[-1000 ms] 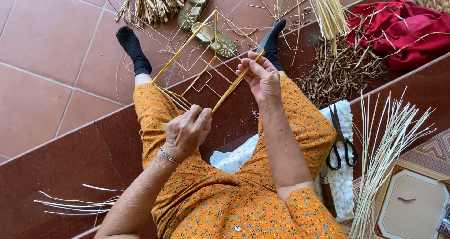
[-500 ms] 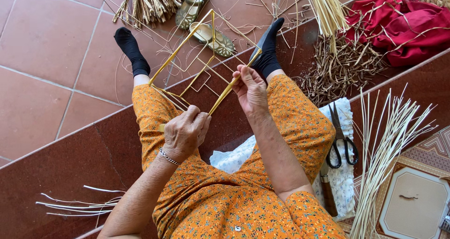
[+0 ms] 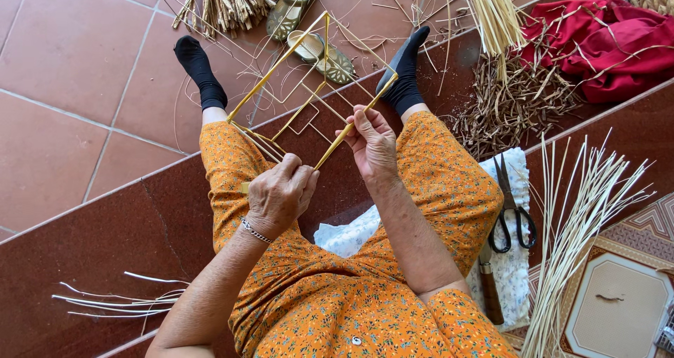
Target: The person sits on a tiled floor and weaves thin bamboo strips into a rectangular basket frame. They bend and interlace the strips by hand, occasionally using scissors to trim excess material. The basket gradually takes shape as more strips are added.
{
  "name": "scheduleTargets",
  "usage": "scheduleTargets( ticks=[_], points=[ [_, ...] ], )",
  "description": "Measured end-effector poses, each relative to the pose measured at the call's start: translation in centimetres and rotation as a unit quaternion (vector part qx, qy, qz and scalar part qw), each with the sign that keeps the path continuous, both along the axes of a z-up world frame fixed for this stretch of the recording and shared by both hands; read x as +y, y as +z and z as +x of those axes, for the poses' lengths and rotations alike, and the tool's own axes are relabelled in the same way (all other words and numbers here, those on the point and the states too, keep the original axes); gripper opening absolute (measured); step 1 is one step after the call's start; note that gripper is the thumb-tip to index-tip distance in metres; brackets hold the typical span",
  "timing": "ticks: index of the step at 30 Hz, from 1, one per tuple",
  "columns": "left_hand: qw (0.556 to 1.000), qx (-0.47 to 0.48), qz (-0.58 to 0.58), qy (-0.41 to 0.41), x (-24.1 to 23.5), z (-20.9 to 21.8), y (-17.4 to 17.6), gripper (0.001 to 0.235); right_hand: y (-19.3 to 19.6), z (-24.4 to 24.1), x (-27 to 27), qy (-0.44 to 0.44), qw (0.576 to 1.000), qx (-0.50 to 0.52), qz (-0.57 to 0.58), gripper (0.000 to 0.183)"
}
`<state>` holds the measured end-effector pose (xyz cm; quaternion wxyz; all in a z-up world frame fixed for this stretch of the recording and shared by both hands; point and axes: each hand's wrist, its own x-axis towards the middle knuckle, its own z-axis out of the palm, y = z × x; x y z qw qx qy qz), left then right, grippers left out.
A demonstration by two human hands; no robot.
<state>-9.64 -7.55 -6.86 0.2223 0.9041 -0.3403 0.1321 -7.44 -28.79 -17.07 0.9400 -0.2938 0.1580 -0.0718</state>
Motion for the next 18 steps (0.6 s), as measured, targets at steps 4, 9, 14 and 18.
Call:
scheduleTargets(
  ticks=[4, 9, 14, 18],
  points=[
    [1.0, 0.004, -0.001, -0.003, -0.1, 0.0, 0.1, 0.019, 0.8, -0.9, 0.6, 0.042, 0.998, -0.026, 0.03, 0.025],
    [1.0, 0.01, -0.001, 0.0, -0.1, -0.1, -0.1, 0.02, 1.0, -2.6, 1.2, 0.111, 0.992, -0.016, 0.051, 0.034],
    [1.0, 0.021, 0.007, 0.003, -0.1, 0.0, -0.1, 0.02, -0.5, -2.1, 1.1, 0.139, 0.973, -0.059, 0.172, 0.036],
    [1.0, 0.016, -0.01, 0.002, 0.0, 0.0, 0.1, 0.019, -1.9, -1.7, 1.5, 0.148, 0.959, -0.081, 0.226, 0.027]
  ],
)
